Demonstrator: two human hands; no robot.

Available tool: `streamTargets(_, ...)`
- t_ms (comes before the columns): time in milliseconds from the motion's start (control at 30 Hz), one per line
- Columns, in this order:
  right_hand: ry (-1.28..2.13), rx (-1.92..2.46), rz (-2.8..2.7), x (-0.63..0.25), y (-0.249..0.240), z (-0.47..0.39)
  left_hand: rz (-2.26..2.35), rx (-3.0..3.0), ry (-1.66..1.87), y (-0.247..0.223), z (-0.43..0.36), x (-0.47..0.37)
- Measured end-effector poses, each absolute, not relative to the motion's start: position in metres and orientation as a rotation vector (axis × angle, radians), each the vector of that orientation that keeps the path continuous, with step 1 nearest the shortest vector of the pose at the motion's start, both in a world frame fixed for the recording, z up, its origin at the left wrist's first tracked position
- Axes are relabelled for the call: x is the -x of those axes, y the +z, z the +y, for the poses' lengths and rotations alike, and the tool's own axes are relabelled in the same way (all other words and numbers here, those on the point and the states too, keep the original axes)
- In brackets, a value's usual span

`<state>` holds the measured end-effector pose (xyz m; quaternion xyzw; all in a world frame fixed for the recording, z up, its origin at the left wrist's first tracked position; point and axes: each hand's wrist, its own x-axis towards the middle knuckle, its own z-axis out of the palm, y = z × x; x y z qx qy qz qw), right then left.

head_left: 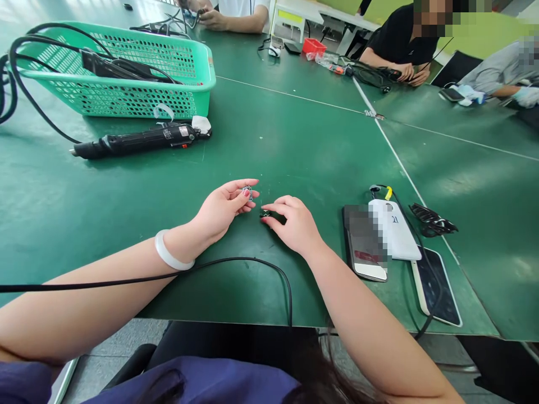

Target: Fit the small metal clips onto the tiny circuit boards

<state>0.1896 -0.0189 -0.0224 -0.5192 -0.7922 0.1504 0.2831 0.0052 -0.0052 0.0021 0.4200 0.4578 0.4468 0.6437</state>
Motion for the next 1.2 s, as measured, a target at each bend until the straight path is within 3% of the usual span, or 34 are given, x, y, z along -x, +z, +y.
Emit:
streamTargets(200, 0.329, 1.340, -2.191, -0.179, -0.021, -0.018, 0.978, -0.972, 0.941, -0.005, -0.005, -0.005)
streamTargets(433, 1.032, 1.216, -1.573, -0.183, -0.010, -0.023, 0.909, -1.142, 0.828, -0.009, -0.009, -0.004)
streamTargets(567, 1.190, 1.173, -1.491, -0.182, -0.011, -0.023, 0.879, -1.208, 0.757, -0.006, -0.011, -0.006)
streamTargets(1200, 0.622, 1.305, -1.693, -0.178, -0.011, -0.027, 0.954, -1.225, 0.768, -0.001, -0.012, -0.006)
